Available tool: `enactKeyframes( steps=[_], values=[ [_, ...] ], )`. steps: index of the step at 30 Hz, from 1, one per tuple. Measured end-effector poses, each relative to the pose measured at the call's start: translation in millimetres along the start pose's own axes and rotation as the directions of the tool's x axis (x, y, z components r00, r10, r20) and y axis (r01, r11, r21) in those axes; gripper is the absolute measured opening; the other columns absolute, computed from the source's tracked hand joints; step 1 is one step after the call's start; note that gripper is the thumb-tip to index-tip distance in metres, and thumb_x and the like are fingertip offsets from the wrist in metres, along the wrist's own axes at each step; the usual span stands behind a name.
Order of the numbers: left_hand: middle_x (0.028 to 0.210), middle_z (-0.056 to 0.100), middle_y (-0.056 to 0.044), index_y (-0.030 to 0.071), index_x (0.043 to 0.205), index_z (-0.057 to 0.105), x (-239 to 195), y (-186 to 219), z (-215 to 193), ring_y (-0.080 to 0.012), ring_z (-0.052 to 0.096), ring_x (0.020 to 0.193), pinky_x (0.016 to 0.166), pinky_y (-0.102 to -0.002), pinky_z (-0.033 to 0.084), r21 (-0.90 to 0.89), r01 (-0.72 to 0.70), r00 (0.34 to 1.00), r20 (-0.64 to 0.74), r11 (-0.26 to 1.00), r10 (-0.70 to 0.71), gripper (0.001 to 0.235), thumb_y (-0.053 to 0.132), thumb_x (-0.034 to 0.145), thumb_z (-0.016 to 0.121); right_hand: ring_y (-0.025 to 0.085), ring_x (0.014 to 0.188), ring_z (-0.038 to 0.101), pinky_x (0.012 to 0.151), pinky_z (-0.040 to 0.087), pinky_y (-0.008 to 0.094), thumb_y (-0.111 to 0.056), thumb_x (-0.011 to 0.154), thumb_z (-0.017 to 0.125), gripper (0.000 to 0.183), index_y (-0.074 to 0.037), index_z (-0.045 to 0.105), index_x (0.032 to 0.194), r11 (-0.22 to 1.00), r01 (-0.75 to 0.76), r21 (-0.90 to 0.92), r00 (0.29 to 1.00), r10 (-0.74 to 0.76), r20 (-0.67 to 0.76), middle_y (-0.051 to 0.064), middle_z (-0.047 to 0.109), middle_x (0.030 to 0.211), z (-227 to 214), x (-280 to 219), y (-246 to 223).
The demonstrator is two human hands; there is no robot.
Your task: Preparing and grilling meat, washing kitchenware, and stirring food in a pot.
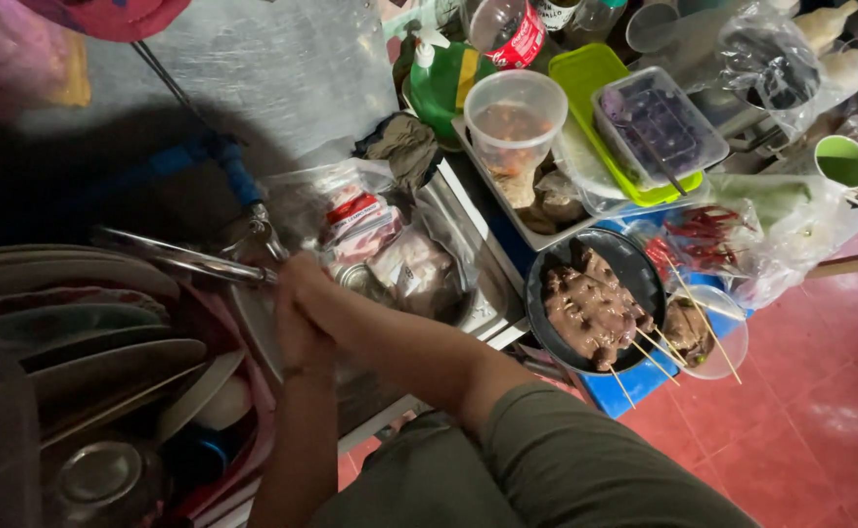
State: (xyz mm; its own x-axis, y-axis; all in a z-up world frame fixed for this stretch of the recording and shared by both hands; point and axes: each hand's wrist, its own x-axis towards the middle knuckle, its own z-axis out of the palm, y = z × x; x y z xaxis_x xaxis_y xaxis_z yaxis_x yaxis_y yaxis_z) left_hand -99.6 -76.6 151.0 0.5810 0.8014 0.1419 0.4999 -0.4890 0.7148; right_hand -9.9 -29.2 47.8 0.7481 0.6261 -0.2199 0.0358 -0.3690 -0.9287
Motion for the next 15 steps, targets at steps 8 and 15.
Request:
enactKeyframes(
  steps=[8,15],
  values=[
    [0.121,0.065,-0.022,0.003,0.133,0.057,54.3,-30.0,30.1,-0.0381,0.065,0.105,0.086,-0.047,0.052,-0.062,0.013,0.986,0.168,0.998,-0.002,0.035,0.023,0.108,0.043,0.037,0.127,0.058,0.107,0.048,0.041,-0.016,0.100,0.050,0.029,-0.006,0.067,0.122,0.791,0.495,-0.359,0.814,-0.567,-0.127,0.020,0.067,0.128,-50.7,-60.0,-40.4],
    [0.114,0.068,-0.018,0.005,0.124,0.062,67.3,-34.1,50.8,-0.0326,0.067,0.102,0.084,-0.043,0.053,0.298,-0.056,0.979,0.204,0.953,-0.006,0.032,0.026,0.109,0.044,0.040,0.116,0.071,0.099,0.054,0.044,-0.032,0.108,0.046,0.043,0.003,0.066,0.121,0.994,-0.095,0.048,0.995,0.093,0.043,0.029,0.071,0.120,-79.2,-102.9,-69.4]
  ],
)
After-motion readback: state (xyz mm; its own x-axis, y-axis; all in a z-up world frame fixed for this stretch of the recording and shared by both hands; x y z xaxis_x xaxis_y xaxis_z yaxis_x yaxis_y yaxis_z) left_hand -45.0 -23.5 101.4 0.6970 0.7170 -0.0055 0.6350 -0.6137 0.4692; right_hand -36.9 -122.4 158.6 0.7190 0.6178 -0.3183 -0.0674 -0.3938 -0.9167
